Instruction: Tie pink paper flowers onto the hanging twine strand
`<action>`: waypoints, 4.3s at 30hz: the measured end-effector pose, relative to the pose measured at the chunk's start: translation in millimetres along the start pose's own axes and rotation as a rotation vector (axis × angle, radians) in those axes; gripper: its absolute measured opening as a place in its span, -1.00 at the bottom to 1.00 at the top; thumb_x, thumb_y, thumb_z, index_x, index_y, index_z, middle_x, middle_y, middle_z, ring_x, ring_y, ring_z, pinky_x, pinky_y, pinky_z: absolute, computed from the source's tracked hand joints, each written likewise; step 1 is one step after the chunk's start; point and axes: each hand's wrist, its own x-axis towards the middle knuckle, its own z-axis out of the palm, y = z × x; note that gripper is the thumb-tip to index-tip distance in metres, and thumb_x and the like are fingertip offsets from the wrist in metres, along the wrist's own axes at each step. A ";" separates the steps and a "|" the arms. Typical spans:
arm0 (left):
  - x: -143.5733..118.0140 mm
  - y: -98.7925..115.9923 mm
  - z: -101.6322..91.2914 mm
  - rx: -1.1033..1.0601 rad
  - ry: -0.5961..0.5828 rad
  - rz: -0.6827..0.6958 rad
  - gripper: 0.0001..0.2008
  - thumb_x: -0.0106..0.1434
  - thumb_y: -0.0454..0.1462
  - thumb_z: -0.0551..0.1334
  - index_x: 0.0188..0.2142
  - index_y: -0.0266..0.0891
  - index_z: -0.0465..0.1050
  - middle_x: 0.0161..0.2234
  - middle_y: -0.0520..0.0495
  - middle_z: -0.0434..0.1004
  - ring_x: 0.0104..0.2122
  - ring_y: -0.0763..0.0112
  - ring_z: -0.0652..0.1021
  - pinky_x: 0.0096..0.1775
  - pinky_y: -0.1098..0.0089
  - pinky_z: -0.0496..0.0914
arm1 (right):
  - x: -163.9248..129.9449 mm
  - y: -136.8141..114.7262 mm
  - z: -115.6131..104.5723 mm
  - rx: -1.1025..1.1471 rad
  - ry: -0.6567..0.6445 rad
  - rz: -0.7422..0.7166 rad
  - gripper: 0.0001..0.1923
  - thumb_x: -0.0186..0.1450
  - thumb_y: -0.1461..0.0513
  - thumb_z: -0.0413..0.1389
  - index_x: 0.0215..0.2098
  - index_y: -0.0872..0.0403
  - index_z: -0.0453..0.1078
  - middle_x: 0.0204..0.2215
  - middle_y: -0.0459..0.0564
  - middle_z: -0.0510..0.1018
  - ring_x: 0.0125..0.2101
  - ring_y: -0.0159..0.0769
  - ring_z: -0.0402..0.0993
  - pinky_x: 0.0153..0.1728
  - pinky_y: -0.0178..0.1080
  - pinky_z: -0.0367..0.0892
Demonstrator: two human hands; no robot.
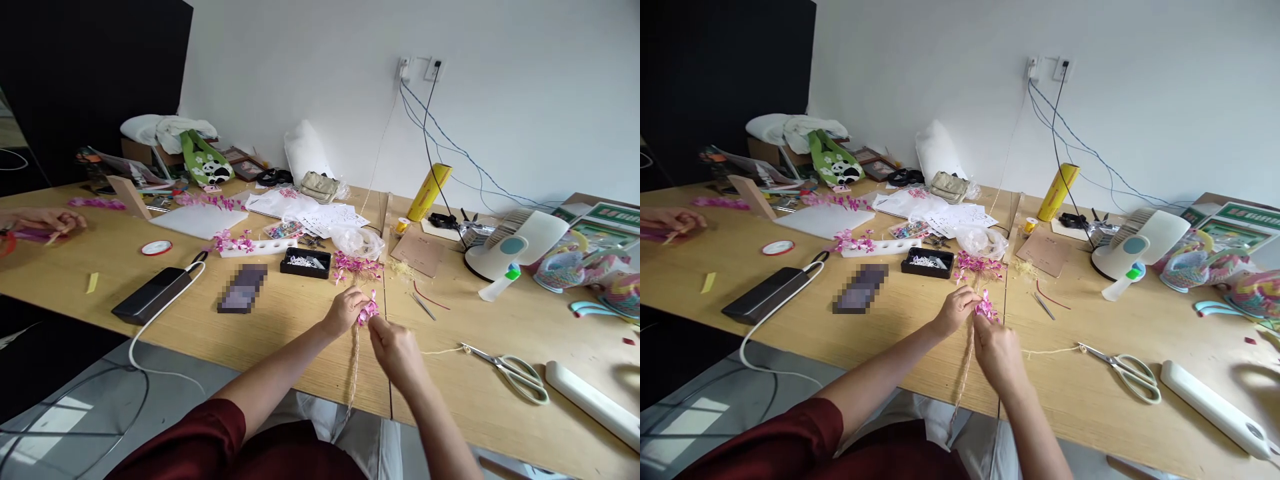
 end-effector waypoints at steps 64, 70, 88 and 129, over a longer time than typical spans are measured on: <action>6.1 -10.8 8.1 -0.054 0.130 -0.110 -0.89 0.13 -0.30 0.20 -0.45 -0.29 0.46 -0.50 -0.01 0.38 -0.46 0.50 0.40 -0.38 0.48 0.31 | -26.0 7.8 55.6 0.481 0.277 0.383 -0.73 0.23 0.15 -0.07 -0.56 0.09 0.26 -0.72 -0.20 0.16 -0.66 -0.47 0.08 -0.59 -0.42 0.04; 0.4 0.5 9.7 0.034 -0.211 0.119 -0.83 0.20 -0.31 0.11 -0.42 -0.31 0.46 -0.43 -0.08 0.42 -0.41 0.47 0.43 -0.34 0.46 0.34 | 15.6 21.2 -20.9 0.114 0.032 0.031 -0.75 0.22 0.22 -0.07 -0.58 0.08 0.28 -0.71 -0.15 0.24 -0.68 -0.47 0.10 -0.59 -0.39 -0.01; 2.0 0.5 1.1 -0.282 0.211 -0.307 -0.87 0.12 -0.26 0.19 -0.46 -0.31 0.42 -0.56 0.03 0.34 -0.54 0.55 0.36 -0.44 0.51 0.28 | -23.8 21.2 78.0 0.731 0.245 0.403 -0.75 0.21 0.12 -0.03 -0.55 0.09 0.24 -0.64 -0.17 0.17 -0.58 -0.44 0.08 -0.54 -0.39 0.06; -4.1 12.8 4.7 -0.075 -0.413 0.195 -0.83 0.21 -0.31 0.10 -0.41 -0.25 0.46 -0.42 -0.06 0.44 -0.35 0.45 0.45 -0.25 0.43 0.33 | 25.7 46.9 -21.9 0.216 0.012 -0.043 -0.77 0.23 0.19 -0.06 -0.50 0.07 0.35 -0.66 -0.11 0.33 -0.62 -0.44 0.21 -0.54 -0.39 0.06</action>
